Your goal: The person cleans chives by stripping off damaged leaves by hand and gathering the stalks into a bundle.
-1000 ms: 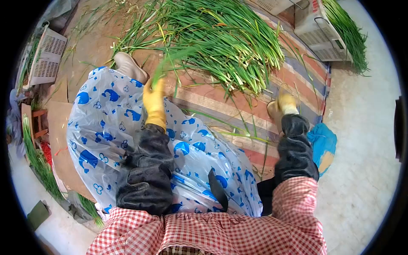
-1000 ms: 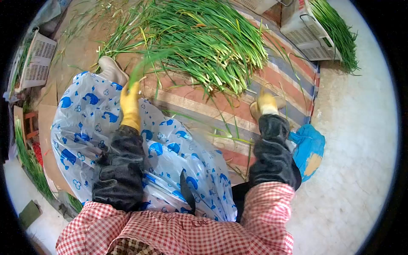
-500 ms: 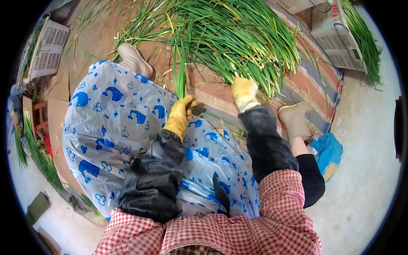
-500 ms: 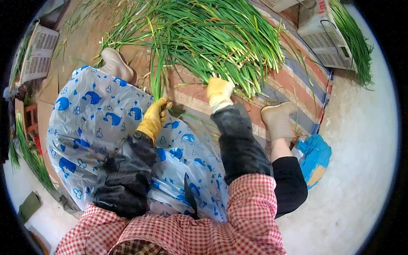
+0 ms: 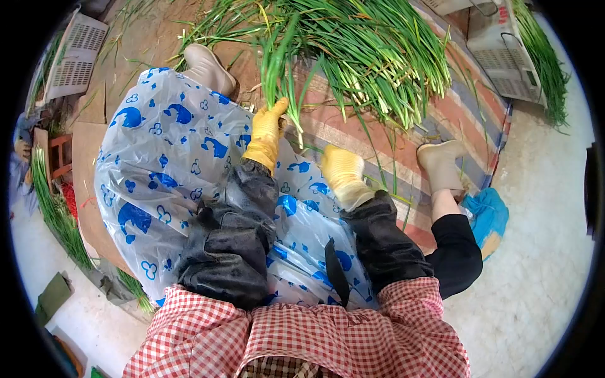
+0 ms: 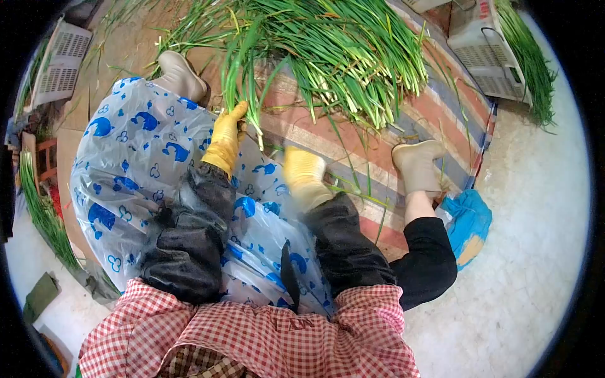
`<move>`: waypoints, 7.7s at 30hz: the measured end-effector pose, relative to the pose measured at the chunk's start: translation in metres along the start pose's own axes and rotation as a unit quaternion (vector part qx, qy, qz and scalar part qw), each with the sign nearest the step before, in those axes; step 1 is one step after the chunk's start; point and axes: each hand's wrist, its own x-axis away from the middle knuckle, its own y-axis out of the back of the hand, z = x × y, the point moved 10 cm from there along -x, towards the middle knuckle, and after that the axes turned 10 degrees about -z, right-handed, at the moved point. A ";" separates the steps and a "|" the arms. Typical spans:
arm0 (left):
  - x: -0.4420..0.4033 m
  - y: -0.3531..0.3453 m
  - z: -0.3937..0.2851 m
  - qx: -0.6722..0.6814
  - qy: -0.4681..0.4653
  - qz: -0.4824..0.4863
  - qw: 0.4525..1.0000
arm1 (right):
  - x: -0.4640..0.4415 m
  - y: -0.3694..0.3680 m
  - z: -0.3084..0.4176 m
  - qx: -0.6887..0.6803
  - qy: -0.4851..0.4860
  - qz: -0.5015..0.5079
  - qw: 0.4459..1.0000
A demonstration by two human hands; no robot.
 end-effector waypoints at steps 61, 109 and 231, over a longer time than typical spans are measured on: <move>0.029 -0.040 0.062 0.178 0.156 0.167 0.957 | -0.006 -0.045 -0.004 -0.523 -0.211 0.148 0.812; 0.017 -0.003 0.087 0.211 0.222 0.153 0.940 | 0.003 -0.036 -0.005 -0.651 -0.314 0.112 0.682; 0.017 -0.042 0.065 0.068 0.209 0.170 0.961 | 0.003 -0.085 0.005 -0.706 -0.350 0.117 0.605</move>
